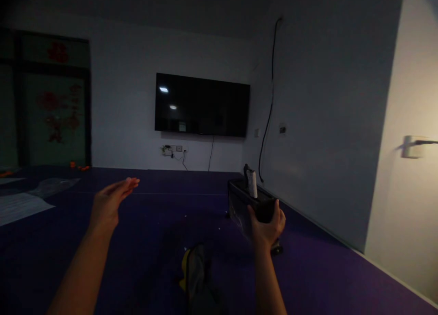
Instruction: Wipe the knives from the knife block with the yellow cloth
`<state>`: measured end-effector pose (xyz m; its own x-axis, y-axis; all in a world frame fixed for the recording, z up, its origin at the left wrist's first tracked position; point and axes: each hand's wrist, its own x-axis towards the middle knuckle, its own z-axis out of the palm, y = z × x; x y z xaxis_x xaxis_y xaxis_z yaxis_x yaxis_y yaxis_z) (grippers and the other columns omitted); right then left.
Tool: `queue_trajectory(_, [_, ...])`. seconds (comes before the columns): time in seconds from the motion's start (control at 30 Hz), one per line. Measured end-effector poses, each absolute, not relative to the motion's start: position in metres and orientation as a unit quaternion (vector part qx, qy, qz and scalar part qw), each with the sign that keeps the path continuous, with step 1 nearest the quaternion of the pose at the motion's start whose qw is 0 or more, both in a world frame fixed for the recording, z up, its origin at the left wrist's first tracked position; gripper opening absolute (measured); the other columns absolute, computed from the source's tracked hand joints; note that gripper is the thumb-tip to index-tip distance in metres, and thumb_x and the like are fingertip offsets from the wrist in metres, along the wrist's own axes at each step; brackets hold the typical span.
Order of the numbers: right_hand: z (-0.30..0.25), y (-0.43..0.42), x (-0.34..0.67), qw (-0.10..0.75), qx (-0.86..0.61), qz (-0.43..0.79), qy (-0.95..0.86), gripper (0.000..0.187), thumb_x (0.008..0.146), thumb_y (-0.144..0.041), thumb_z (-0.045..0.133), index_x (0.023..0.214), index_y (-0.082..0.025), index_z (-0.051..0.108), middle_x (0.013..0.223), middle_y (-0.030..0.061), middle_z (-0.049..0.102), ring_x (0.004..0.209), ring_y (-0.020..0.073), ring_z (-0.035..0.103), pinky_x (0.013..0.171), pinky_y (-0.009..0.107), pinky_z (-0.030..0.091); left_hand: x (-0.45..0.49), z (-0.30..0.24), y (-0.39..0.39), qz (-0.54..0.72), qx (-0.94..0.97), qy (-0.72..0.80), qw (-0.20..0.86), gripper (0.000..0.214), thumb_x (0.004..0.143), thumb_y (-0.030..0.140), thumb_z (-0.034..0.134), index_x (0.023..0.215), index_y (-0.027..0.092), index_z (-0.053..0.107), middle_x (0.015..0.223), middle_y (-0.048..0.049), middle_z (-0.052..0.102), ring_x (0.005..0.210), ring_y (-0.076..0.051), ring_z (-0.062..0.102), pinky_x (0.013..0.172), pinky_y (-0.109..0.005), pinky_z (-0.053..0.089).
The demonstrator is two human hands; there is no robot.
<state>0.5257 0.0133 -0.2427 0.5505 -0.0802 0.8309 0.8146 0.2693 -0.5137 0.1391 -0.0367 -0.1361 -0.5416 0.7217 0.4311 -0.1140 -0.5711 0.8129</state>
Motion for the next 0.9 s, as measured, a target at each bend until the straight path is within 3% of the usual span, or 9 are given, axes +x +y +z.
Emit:
queue_trajectory(0.23, [-0.261, 0.021, 0.523, 0.713, -0.546, -0.327, -0.294, 0.089, 0.057, -0.061, 0.065, 0.127, -0.01, 0.044, 0.105, 0.0164, 0.053, 0.1, 0.0338, 0.049, 0.085, 0.046, 0.039, 0.138, -0.138, -0.036, 0.749, 0.44, 0.388, 0.308, 0.035, 0.063, 0.047, 0.062, 0.075, 0.015, 0.067, 0.091, -0.0112, 0.069, 0.087, -0.022, 0.063, 0.082, -0.035, 0.045])
queue_trajectory(0.5, [-0.262, 0.022, 0.516, 0.7, -0.565, -0.33, -0.285, 0.088, 0.057, -0.059, 0.067, 0.127, -0.013, 0.044, 0.107, 0.0169, 0.052, 0.102, 0.0361, 0.048, 0.085, 0.049, 0.038, 0.13, -0.134, -0.037, 0.636, 0.444, 0.36, 0.518, 0.039, 0.077, 0.045, 0.044, 0.09, 0.014, 0.064, 0.097, -0.0137, 0.067, 0.099, -0.026, 0.059, 0.083, -0.04, 0.046])
queue_trajectory(0.7, [-0.262, 0.019, 0.512, 0.701, -0.582, -0.298, -0.283, 0.087, 0.058, -0.058, 0.067, 0.13, -0.017, 0.041, 0.111, 0.0179, 0.051, 0.104, 0.0388, 0.047, 0.085, 0.057, 0.036, 0.13, -0.138, -0.035, 0.572, 0.478, 0.299, 0.596, 0.049, 0.075, 0.056, 0.041, 0.096, 0.016, 0.06, 0.107, -0.0163, 0.063, 0.105, -0.03, 0.056, 0.084, -0.043, 0.045])
queue_trajectory(0.8, [-0.255, 0.012, 0.504, 0.69, -0.606, -0.282, -0.278, 0.094, 0.058, -0.061, 0.065, 0.135, -0.02, 0.031, 0.128, 0.0224, 0.039, 0.115, 0.0454, 0.035, 0.085, 0.069, 0.024, 0.131, -0.136, -0.037, 0.559, 0.497, 0.286, 0.599, 0.052, 0.072, 0.058, 0.042, 0.097, 0.016, 0.059, 0.112, -0.0167, 0.06, 0.108, -0.03, 0.054, 0.086, -0.043, 0.045])
queue_trajectory(0.9, [-0.23, -0.002, 0.494, 0.667, -0.608, -0.33, -0.278, 0.097, 0.059, -0.063, 0.063, 0.138, -0.021, 0.024, 0.143, 0.022, 0.014, 0.127, 0.0481, 0.011, 0.088, 0.074, 0.007, 0.13, -0.134, -0.04, 0.561, 0.496, 0.274, 0.604, 0.054, 0.074, 0.059, 0.039, 0.098, 0.015, 0.059, 0.111, -0.0172, 0.06, 0.109, -0.031, 0.053, 0.086, -0.045, 0.044])
